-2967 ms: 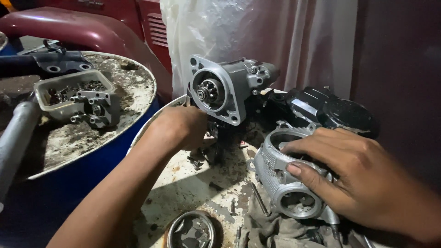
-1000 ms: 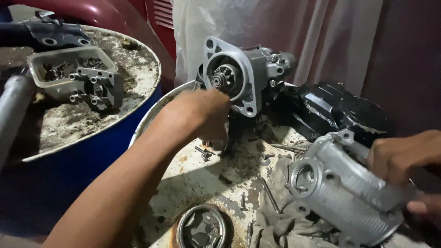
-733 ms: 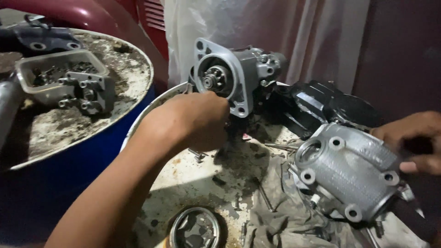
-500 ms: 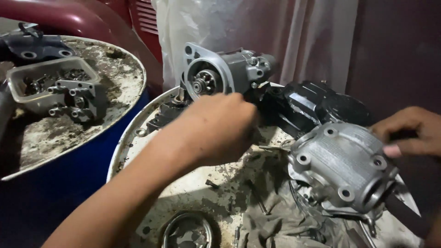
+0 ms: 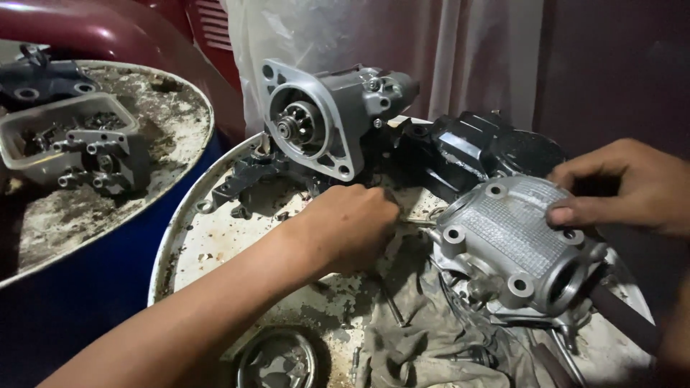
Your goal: The person is assembling or repairing engine components, specifically handling a cylinder head and related small parts like pins and bolts.
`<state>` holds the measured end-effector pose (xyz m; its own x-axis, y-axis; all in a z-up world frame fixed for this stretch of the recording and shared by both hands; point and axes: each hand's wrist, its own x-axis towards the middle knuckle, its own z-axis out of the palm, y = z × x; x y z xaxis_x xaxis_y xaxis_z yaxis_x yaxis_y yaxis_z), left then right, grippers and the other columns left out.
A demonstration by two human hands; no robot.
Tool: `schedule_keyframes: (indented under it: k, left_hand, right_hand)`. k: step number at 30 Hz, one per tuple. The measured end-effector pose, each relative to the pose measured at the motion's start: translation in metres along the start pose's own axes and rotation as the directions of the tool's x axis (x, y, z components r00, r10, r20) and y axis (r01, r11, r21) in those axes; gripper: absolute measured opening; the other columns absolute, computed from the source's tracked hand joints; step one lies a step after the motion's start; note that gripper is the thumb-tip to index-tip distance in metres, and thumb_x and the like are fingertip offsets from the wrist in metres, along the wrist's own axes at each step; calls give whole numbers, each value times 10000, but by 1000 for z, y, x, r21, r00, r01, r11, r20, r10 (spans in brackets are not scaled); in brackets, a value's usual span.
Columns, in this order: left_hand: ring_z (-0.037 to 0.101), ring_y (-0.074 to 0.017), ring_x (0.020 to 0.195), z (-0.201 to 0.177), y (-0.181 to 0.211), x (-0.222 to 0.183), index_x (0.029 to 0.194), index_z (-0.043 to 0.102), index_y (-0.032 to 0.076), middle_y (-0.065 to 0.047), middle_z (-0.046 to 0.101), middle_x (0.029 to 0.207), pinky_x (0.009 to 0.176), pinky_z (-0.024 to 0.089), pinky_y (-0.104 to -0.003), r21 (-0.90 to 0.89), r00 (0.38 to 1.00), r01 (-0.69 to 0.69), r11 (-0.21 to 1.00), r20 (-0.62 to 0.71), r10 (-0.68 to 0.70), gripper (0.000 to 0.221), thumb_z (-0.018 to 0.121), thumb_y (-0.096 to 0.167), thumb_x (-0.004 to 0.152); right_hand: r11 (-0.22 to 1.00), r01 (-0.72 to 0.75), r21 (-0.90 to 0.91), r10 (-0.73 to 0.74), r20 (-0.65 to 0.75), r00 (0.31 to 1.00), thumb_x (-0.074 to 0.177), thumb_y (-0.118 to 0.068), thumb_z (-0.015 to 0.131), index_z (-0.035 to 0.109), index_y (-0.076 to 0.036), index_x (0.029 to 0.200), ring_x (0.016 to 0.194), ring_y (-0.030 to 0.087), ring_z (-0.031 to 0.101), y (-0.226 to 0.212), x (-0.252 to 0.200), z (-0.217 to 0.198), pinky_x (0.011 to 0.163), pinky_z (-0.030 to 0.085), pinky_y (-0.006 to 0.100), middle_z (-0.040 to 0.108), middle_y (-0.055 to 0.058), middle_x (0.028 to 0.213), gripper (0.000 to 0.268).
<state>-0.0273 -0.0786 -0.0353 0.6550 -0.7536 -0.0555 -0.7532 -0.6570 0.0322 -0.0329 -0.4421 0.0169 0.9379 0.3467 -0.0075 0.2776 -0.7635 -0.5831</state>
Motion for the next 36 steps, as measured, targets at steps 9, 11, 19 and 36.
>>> schedule_keyframes:
  k: [9, 11, 19, 36]
  left_hand:
    - [737, -225, 746, -4, 5, 1, 896, 677, 35, -70, 712, 840, 613, 637, -344, 24, 998, 24, 999, 63, -25, 93, 593, 39, 935]
    - [712, -182, 698, -1, 2, 3, 880, 676, 51, -40, 692, 796, 570, 612, -295, 19, 997, 23, 1000, 75, -25, 94, 603, 75, 934]
    - [749, -313, 795, -4, -4, 1, 922, 697, 29, -133, 726, 866, 663, 622, -469, -1, 1000, 6, 1000, -11, -6, 135, 566, 61, 920]
    - [697, -200, 739, -41, -7, -21, 963, 679, 84, -52, 708, 867, 554, 577, -353, -193, 999, -47, 980, -17, 45, 94, 678, 110, 873]
  right_hand:
    - [990, 60, -127, -80, -157, 984, 697, -175, 984, 693, 17, 431, 450, 132, 438, -47, -14, 16, 462, 323, 323, 498, 51, 438, 438]
    - [991, 67, -117, -84, -143, 986, 707, -197, 969, 726, 11, 436, 448, 132, 488, -52, -16, 16, 461, 370, 315, 557, 47, 442, 419]
    - [953, 201, -226, -234, -130, 964, 688, -301, 953, 648, -76, 433, 420, 90, 462, -86, -21, 33, 433, 384, 280, 513, -10, 444, 456]
    - [827, 295, -479, -393, -115, 913, 769, -525, 851, 576, -213, 523, 377, 109, 466, -135, -36, 101, 399, 401, 311, 508, -71, 439, 483]
